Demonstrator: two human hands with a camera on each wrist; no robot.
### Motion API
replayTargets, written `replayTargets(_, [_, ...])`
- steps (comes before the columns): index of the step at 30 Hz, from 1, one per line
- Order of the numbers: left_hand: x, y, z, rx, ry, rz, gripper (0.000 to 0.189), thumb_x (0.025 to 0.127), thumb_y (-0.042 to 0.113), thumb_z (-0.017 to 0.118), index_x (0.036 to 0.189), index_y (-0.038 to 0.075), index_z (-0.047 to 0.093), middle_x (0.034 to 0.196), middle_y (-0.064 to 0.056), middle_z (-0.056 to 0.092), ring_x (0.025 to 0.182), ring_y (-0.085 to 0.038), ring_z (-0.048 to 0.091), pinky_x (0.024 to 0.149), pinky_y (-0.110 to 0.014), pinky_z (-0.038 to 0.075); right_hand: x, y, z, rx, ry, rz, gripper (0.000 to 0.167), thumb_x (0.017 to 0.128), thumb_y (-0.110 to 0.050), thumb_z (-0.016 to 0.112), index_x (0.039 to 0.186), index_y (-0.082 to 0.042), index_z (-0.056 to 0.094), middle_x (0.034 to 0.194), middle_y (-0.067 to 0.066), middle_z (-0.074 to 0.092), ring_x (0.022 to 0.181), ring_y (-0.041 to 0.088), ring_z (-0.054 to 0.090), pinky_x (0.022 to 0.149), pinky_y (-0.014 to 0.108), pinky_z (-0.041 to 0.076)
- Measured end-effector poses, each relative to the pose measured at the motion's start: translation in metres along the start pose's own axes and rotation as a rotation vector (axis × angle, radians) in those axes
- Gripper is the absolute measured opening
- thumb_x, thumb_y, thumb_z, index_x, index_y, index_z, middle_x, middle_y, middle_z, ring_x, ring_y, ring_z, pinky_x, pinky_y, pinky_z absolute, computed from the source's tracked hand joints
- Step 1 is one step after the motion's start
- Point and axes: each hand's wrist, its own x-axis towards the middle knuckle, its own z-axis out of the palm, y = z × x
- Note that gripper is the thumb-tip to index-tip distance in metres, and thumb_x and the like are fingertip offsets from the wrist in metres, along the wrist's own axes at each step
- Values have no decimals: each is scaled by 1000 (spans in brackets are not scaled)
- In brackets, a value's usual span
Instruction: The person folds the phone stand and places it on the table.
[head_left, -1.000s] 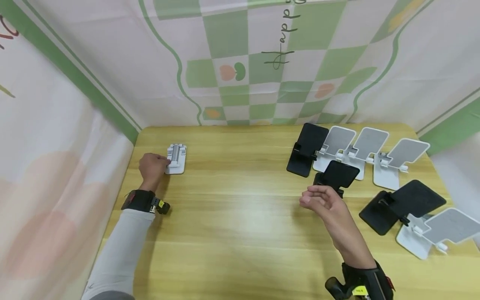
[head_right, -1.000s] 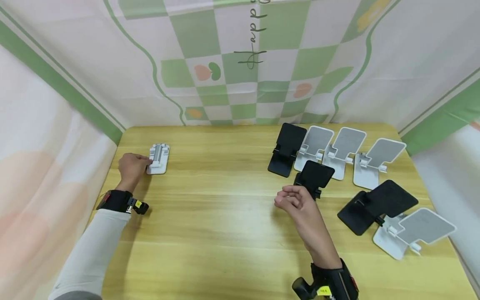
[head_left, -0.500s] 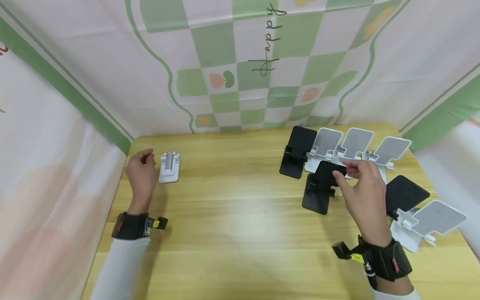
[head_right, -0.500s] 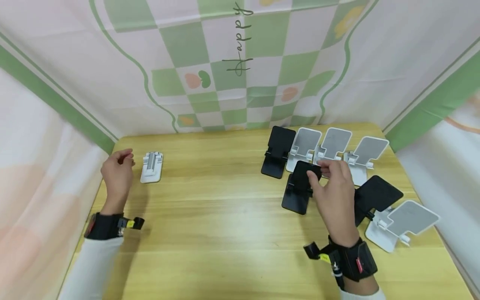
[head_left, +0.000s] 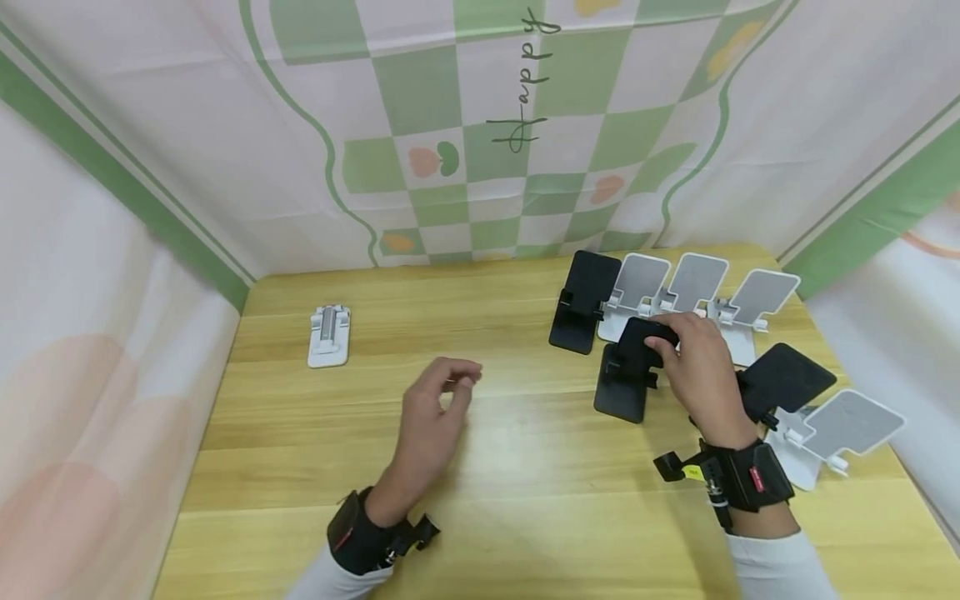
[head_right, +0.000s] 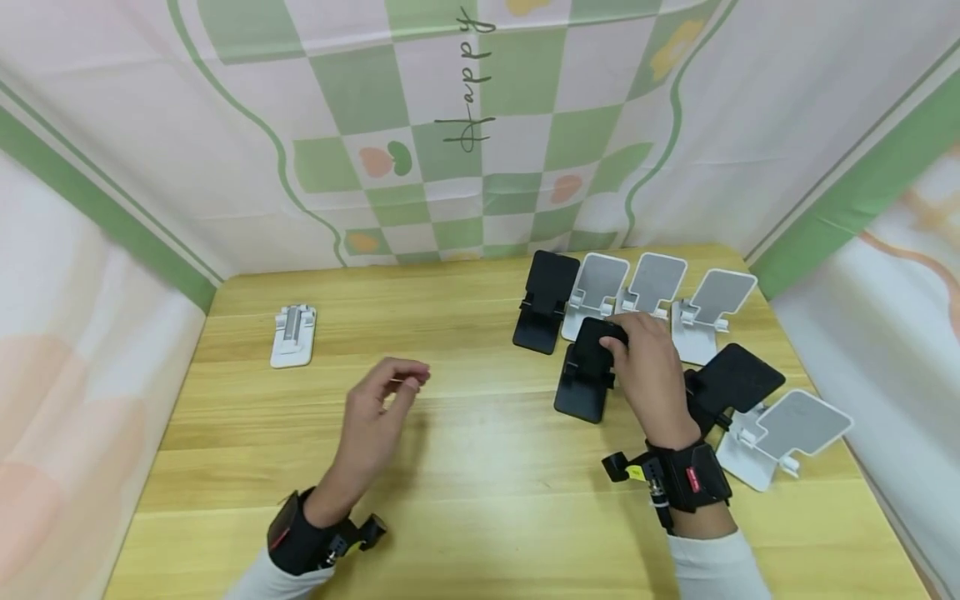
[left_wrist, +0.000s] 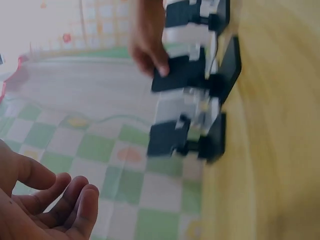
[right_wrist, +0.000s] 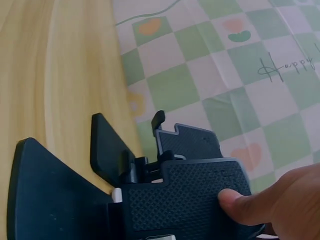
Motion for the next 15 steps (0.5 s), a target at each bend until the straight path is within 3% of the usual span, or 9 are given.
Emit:
replayTargets(5, [-8,-1,19,-51,-60,-70,23,104,5,51,113,15,70,110,-1,69,104,-22,69,90,-32,59,0,2,5,12,39,-22,26,96,-3,68,121,5,67,118,30,65,105,48,60,83,59,49])
replayTargets(15, [-8,-3,30,-96,-91,-88,22,104,6,52,115,14,69,109,-3,71,102,-25,70,89,-31,60,-2,5,9,-4,137,-74,24,93,0,71,116,7,69,111,31,68,97,49,64,78,61,51])
